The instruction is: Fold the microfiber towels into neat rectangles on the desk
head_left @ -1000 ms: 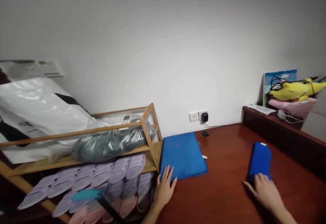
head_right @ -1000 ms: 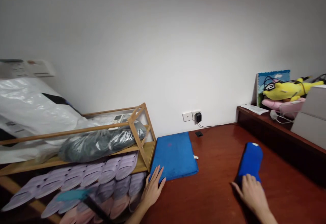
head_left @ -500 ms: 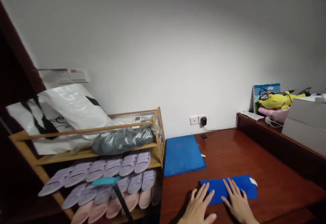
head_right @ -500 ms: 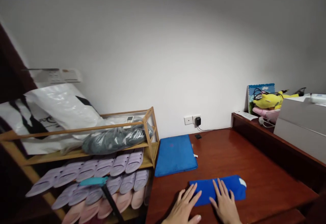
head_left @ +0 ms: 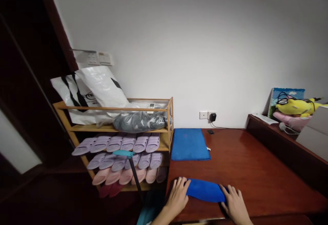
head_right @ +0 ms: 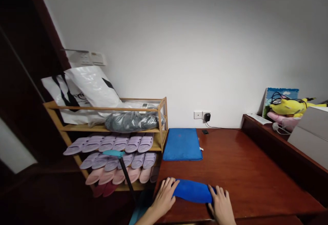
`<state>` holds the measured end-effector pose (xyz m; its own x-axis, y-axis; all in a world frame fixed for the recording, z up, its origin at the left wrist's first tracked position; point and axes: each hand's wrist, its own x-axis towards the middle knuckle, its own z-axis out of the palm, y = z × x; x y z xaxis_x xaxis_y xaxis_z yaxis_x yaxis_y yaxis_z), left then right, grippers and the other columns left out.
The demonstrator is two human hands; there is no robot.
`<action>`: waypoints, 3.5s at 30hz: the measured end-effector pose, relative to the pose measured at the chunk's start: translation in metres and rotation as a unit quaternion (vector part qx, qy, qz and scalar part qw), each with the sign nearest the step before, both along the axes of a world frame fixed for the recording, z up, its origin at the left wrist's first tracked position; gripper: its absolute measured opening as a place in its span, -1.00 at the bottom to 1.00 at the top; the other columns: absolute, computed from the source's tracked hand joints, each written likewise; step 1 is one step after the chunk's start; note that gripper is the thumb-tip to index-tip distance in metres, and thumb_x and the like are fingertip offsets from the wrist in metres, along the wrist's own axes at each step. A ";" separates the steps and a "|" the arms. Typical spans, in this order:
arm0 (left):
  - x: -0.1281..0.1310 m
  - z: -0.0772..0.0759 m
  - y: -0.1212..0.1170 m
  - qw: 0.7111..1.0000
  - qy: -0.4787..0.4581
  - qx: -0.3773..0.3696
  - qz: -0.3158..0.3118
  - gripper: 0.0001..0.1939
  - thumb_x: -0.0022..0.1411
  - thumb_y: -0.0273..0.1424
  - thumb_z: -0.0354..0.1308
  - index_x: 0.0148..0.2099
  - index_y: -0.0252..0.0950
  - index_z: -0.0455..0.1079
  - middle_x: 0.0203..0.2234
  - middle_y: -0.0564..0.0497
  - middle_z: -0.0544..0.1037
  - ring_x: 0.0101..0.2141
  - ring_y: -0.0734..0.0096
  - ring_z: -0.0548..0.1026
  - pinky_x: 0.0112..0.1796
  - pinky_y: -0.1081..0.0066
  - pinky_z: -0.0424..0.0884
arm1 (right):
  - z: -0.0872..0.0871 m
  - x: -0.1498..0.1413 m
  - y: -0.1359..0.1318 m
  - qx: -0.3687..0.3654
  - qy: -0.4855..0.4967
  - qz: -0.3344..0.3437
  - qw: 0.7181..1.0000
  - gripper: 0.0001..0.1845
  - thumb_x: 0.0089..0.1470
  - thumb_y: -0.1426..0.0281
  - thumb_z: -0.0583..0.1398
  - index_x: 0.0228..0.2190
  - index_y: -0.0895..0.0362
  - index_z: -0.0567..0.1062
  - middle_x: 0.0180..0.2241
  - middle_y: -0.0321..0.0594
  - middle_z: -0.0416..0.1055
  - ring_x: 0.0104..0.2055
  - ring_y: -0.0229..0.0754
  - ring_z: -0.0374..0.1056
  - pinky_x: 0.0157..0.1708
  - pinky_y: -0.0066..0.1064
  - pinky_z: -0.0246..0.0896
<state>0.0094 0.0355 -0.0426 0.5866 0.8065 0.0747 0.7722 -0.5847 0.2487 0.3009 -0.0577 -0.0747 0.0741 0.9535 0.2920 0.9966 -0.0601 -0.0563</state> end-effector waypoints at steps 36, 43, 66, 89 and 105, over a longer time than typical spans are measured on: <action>0.007 0.017 -0.048 0.964 -0.230 -0.090 0.097 -0.64 0.16 -0.49 -0.09 -0.01 -0.22 0.33 -0.10 -0.07 0.47 -0.04 0.26 0.40 0.00 0.29 0.32 | 0.028 -0.095 0.055 -0.029 0.437 0.060 0.897 -0.48 0.10 0.05 -0.06 -0.47 0.17 0.48 -0.43 -0.11 0.50 -0.34 -0.06 0.41 -0.31 -0.34 0.28; 0.039 0.029 -0.058 0.980 -0.191 -0.005 0.061 -0.68 0.20 -0.50 -0.08 -0.02 -0.24 0.32 0.02 -0.09 0.34 0.03 0.17 0.28 0.04 0.15 0.22 | 0.007 -0.086 0.050 -0.038 0.520 0.008 0.853 -0.36 -0.03 -0.13 -0.10 -0.50 0.16 0.42 -0.52 -0.12 0.47 -0.47 -0.11 0.38 -0.44 -0.34 0.29; 0.043 0.018 -0.030 0.976 -0.065 0.056 -0.198 -0.73 0.28 -0.27 -0.01 -0.02 -0.17 0.36 -0.21 -0.01 0.49 -0.13 0.27 0.38 0.04 0.16 0.15 | -0.018 -0.054 0.042 -0.019 0.163 0.070 0.984 -0.38 0.18 0.05 -0.11 0.20 0.03 0.12 0.25 -0.21 0.01 0.29 -0.06 -0.09 0.22 -0.03 -0.12; 0.057 0.026 -0.053 0.987 -0.077 -0.098 -0.097 -0.43 0.26 -0.16 -0.05 0.29 -0.12 0.05 0.28 -0.09 0.05 0.25 0.12 -0.01 0.20 -0.02 -0.11 | -0.022 0.042 0.012 -0.043 0.039 -0.010 0.998 -0.39 0.21 0.09 -0.20 0.23 0.04 0.00 0.26 -0.28 -0.04 0.30 -0.15 -0.14 0.20 -0.10 -0.09; -0.033 0.060 -0.046 0.991 0.032 -0.015 0.125 -0.42 -0.02 -0.63 -0.06 0.08 -0.26 0.31 0.28 -0.10 0.05 0.26 0.18 -0.05 0.17 -0.01 -0.06 | -0.037 0.092 0.007 -0.046 0.023 -0.006 0.999 -0.36 0.19 0.07 -0.21 0.23 0.04 0.02 0.27 -0.29 -0.06 0.30 -0.18 -0.14 0.20 -0.14 -0.10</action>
<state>-0.0239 -0.0105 0.0177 0.3702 0.9288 0.0171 0.9072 -0.3654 0.2088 0.3928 -0.0505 -0.1116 0.0973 0.9753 0.1985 0.9922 -0.0794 -0.0963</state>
